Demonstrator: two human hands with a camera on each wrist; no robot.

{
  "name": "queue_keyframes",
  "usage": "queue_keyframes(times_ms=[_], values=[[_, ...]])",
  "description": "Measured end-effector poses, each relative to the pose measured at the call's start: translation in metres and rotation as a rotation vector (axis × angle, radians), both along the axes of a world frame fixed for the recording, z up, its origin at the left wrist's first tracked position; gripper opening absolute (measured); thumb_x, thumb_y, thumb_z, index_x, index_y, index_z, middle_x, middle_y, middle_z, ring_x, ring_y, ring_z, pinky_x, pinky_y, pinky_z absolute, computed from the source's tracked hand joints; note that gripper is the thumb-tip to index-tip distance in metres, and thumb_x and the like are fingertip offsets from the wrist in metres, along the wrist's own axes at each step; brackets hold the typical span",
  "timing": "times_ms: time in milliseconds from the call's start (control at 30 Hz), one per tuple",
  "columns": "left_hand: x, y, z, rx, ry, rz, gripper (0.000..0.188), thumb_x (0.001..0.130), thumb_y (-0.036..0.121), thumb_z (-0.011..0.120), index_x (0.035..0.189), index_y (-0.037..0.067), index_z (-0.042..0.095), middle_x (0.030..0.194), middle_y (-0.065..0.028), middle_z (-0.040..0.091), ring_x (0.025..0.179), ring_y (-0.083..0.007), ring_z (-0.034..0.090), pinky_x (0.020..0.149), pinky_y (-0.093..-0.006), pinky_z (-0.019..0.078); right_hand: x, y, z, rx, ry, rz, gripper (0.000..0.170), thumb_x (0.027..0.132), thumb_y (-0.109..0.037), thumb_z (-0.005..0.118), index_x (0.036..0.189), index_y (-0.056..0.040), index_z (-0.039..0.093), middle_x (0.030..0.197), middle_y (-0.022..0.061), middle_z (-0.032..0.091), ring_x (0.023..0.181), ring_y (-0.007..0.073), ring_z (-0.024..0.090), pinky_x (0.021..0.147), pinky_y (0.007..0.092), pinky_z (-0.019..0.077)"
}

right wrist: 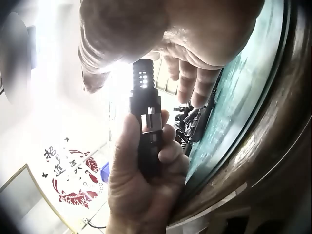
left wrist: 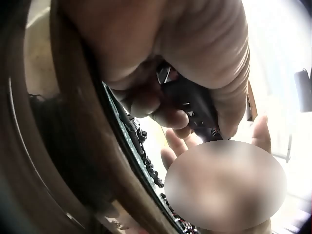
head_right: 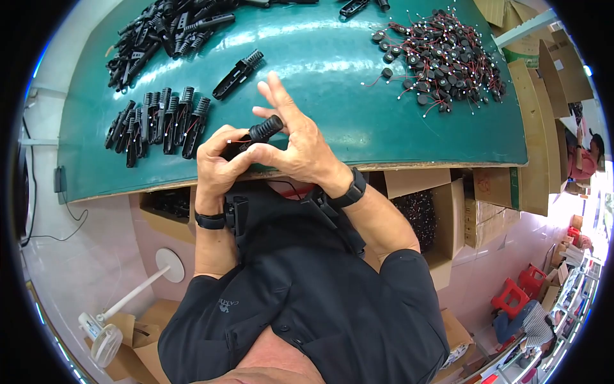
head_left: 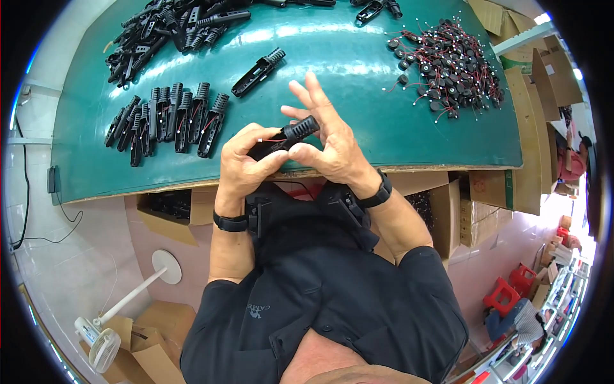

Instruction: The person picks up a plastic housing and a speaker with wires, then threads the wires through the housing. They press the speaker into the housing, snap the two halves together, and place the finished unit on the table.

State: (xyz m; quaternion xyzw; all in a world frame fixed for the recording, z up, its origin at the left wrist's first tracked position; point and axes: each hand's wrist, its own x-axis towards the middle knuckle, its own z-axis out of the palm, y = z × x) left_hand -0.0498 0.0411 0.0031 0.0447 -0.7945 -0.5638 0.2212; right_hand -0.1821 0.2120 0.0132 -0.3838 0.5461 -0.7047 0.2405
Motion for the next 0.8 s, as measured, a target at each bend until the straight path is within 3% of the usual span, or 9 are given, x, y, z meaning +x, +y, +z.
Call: queue_keyframes(times_ms=[333,567,700,767,800], values=[[0.000,0.002,-0.001,0.076,0.005,0.001,0.035,0.079,0.007,0.089,0.112,0.002,0.077,0.091,-0.0038,0.067,0.080,-0.0124,0.063,0.070,-0.0259,0.0486,0.014,0.001,0.000,0.059,-0.053,0.065,0.117,0.087,-0.036,0.089,0.170,-0.0086,0.011,0.162,0.0266,0.043,0.132,0.0276,0.063,0.109,0.0399,0.0523],[-0.005,0.004,0.002,-0.028,-0.009,0.016,0.035,0.079,0.008,0.089,0.111,0.002,0.077,0.090,-0.0049,0.068,0.079,-0.0130,0.063,0.068,-0.0261,0.0487,0.005,0.007,-0.009,0.077,-0.087,0.131,0.113,0.090,-0.031,0.087,0.170,-0.0078,0.011,0.160,0.0260,0.045,0.126,0.0236,0.064,0.107,0.0385,0.0532],[-0.002,0.014,0.007,-0.093,0.033,0.120,0.037,0.078,0.011,0.090,0.111,0.004,0.077,0.089,-0.0061,0.068,0.079,-0.0176,0.064,0.070,-0.0296,0.0497,-0.003,0.002,-0.012,0.050,-0.211,0.192,0.102,0.094,-0.030,0.083,0.169,-0.0081,0.017,0.159,0.0226,0.048,0.121,0.0219,0.066,0.102,0.0359,0.0553],[0.008,0.008,0.010,-0.126,0.051,0.177,0.037,0.077,0.012,0.090,0.111,0.004,0.077,0.089,-0.0064,0.068,0.080,-0.0196,0.065,0.071,-0.0312,0.0502,-0.012,0.003,0.002,0.190,-0.138,0.179,0.089,0.096,-0.027,0.080,0.166,-0.0088,0.029,0.156,0.0185,0.052,0.118,0.0202,0.067,0.099,0.0336,0.0557],[0.014,0.005,0.011,-0.286,0.018,0.308,0.038,0.076,0.014,0.091,0.110,0.006,0.077,0.092,-0.0061,0.068,0.084,-0.0219,0.065,0.075,-0.0339,0.0500,-0.014,0.001,0.008,0.261,-0.099,0.166,0.083,0.097,-0.026,0.079,0.165,-0.0091,0.034,0.155,0.0164,0.054,0.117,0.0194,0.067,0.098,0.0324,0.0558]])
